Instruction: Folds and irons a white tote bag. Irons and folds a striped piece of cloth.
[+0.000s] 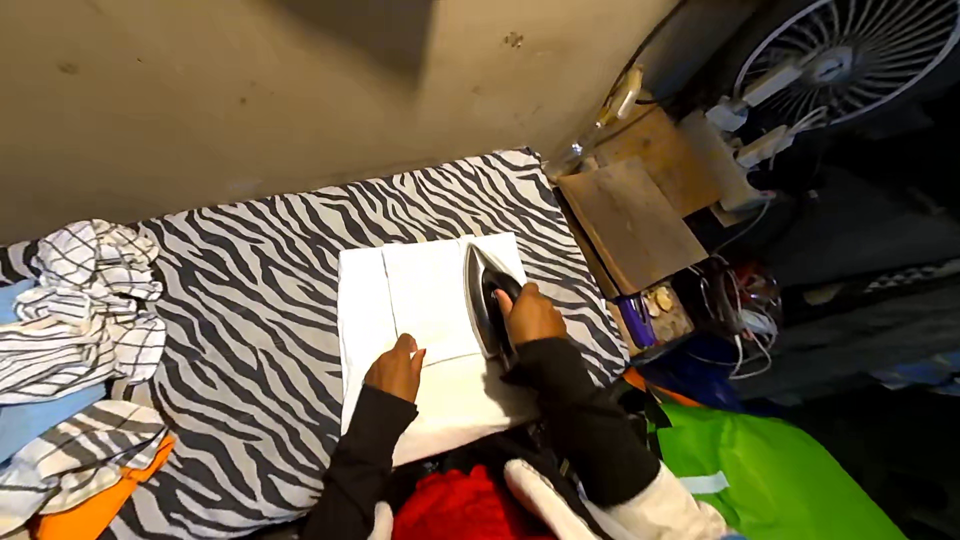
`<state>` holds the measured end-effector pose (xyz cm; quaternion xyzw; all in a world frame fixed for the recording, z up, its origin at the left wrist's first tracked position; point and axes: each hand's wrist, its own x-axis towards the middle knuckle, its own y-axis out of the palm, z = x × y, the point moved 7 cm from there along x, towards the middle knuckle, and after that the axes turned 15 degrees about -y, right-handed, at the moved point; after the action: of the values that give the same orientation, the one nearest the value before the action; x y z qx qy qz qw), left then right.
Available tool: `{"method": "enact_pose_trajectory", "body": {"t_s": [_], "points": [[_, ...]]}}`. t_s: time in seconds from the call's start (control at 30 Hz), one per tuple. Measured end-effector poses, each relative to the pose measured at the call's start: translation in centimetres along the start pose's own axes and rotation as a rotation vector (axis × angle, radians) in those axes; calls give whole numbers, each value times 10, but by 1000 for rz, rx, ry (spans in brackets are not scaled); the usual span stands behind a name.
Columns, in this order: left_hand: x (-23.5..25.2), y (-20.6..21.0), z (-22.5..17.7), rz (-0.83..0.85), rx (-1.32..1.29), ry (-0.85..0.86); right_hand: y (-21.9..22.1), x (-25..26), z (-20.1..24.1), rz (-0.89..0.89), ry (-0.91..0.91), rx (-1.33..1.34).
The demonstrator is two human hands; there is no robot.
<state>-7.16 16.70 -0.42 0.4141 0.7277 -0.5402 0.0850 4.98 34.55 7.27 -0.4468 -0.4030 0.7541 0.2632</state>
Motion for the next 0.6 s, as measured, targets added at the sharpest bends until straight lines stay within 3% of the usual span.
{"method": "enact_pose_trajectory", "body": {"t_s": [0.3, 0.43, 0.5, 0.6], "points": [[0, -1, 2, 37, -63, -9, -5, 14, 1, -17, -65, -10], [-3, -3, 7, 85, -73, -68, -23, 48, -21, -142, -301, 53], [-10, -15, 16, 14, -108, -52, -40, 27, -12, -115, -413, -32], [-33, -38, 38, -120, -156, -21, -25, -29, 6, -24, -688, -171]]}}
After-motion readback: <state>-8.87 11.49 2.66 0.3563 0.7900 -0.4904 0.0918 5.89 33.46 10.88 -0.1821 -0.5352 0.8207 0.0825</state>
